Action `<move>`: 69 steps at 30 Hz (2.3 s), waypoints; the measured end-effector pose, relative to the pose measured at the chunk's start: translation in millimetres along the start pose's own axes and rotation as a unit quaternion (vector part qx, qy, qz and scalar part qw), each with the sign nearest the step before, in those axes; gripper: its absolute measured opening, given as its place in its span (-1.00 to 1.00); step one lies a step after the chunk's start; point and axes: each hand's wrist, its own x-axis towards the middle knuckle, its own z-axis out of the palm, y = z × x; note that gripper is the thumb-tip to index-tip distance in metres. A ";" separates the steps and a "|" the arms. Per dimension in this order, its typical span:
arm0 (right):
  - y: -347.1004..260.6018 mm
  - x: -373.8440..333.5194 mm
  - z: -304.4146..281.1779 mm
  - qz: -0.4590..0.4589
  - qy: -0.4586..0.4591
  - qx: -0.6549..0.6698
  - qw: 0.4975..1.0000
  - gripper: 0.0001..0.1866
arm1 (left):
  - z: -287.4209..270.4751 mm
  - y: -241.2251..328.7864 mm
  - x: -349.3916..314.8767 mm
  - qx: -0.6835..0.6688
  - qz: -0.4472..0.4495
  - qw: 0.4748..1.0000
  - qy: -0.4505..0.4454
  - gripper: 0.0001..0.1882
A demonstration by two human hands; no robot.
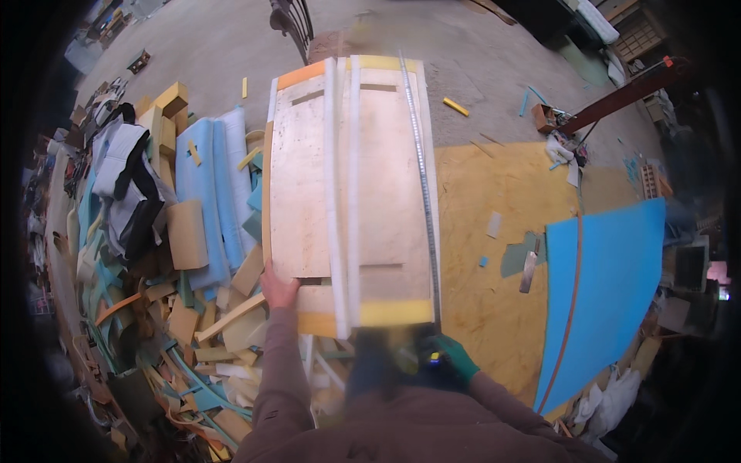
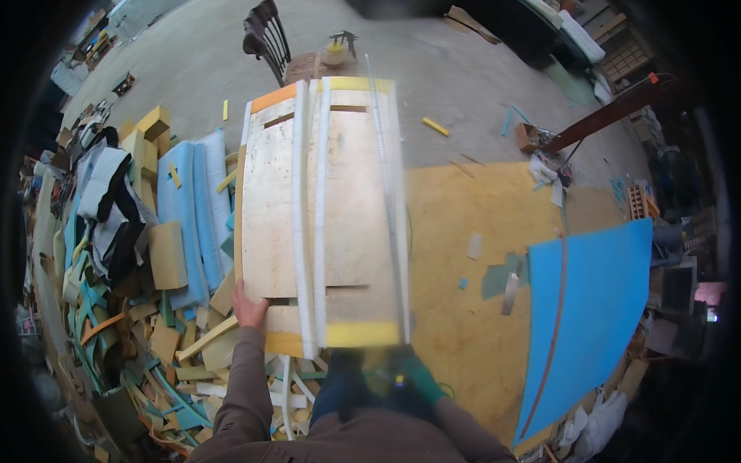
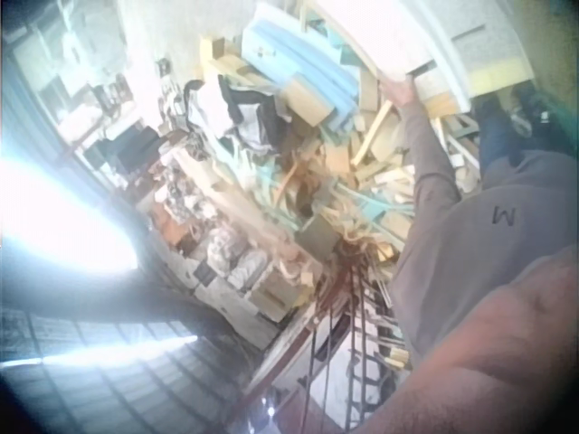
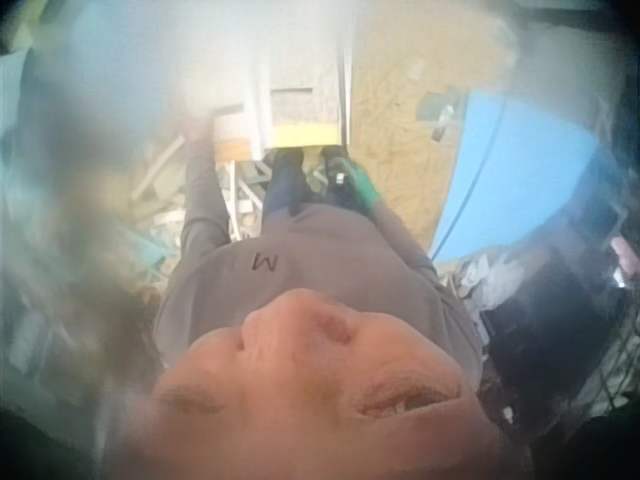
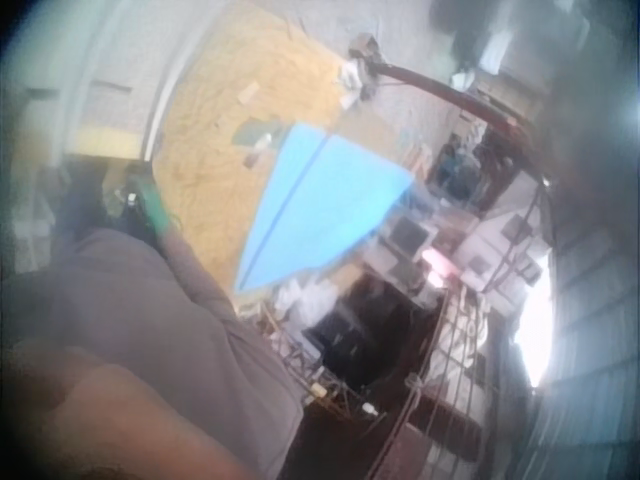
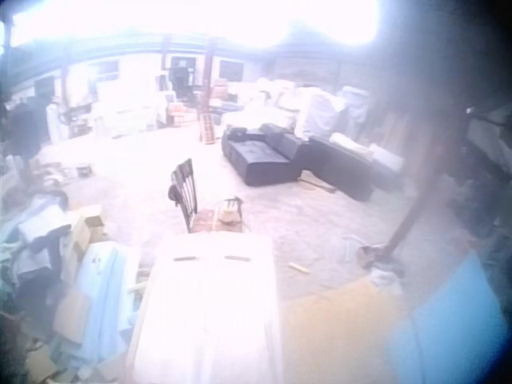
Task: The person peels a protective film from a large blue foam sheet on a workbench, then retrieves a metal measuring rod and places it on the sheet. The person uses both hands to peel the film and later handles the rod with one hand.
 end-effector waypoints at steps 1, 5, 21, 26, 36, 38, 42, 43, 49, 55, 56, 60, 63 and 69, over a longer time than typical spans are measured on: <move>-6.4 -0.8 6.1 -0.020 -0.007 -0.052 0.998 -0.68 | 4.8 -4.9 1.5 -0.004 -0.005 1.000 -0.009 0.11; -13.9 -3.8 29.2 0.160 -0.070 0.167 0.970 -0.68 | 11.9 -23.3 6.5 0.006 0.006 1.000 -0.029 0.14; 4.7 -20.1 68.5 0.168 -0.149 0.283 0.933 -0.57 | 16.1 32.9 -70.6 -0.048 0.196 0.977 -0.068 -0.34; 0.4 -23.1 67.3 0.168 -0.127 0.206 0.956 -0.62 | 24.0 57.0 -104.7 0.011 0.246 0.968 -0.042 -0.20; 71.3 -8.7 113.1 0.008 -0.059 0.180 0.982 -0.63 | 18.2 57.6 -96.8 0.050 0.273 0.959 -0.049 -0.18; 69.4 -8.5 111.3 0.009 -0.068 0.139 0.988 -0.62 | 16.6 62.0 -99.4 0.041 0.268 0.961 -0.051 -0.19; 55.2 -7.3 93.3 -0.086 -0.109 0.056 0.989 -0.55 | 15.0 66.7 -104.3 0.032 0.267 0.962 -0.045 -0.20; 51.9 -8.7 89.9 -0.080 -0.120 0.074 0.987 -0.43 | 14.4 66.9 -105.2 0.033 0.261 0.964 -0.045 -0.20; 44.8 -5.7 87.5 -0.083 -0.101 0.079 0.988 -0.34 | 9.6 68.0 -104.6 -0.007 0.253 0.966 -0.059 -0.23; 48.7 -8.1 97.4 -0.043 -0.067 0.127 0.989 -0.61 | -5.2 69.0 -102.6 -0.058 0.225 0.971 -0.064 -0.33; 49.4 -8.1 98.0 -0.047 -0.059 0.123 0.990 -0.63 | -8.6 67.0 -103.6 -0.064 0.210 0.974 -0.060 -0.36; 46.0 -5.7 100.7 -0.007 -0.043 0.161 0.986 -0.67 | -23.4 39.5 -104.2 -0.147 0.131 0.980 -0.038 -0.45; 34.1 -5.9 105.7 0.051 -0.059 0.235 0.969 -0.68 | -31.3 -7.1 -99.2 -0.169 0.049 0.984 0.003 -0.46; 13.2 -9.7 126.8 -0.080 -0.084 0.080 0.990 -0.62 | -19.2 -112.9 -73.0 -0.199 -0.063 0.978 -0.012 -0.39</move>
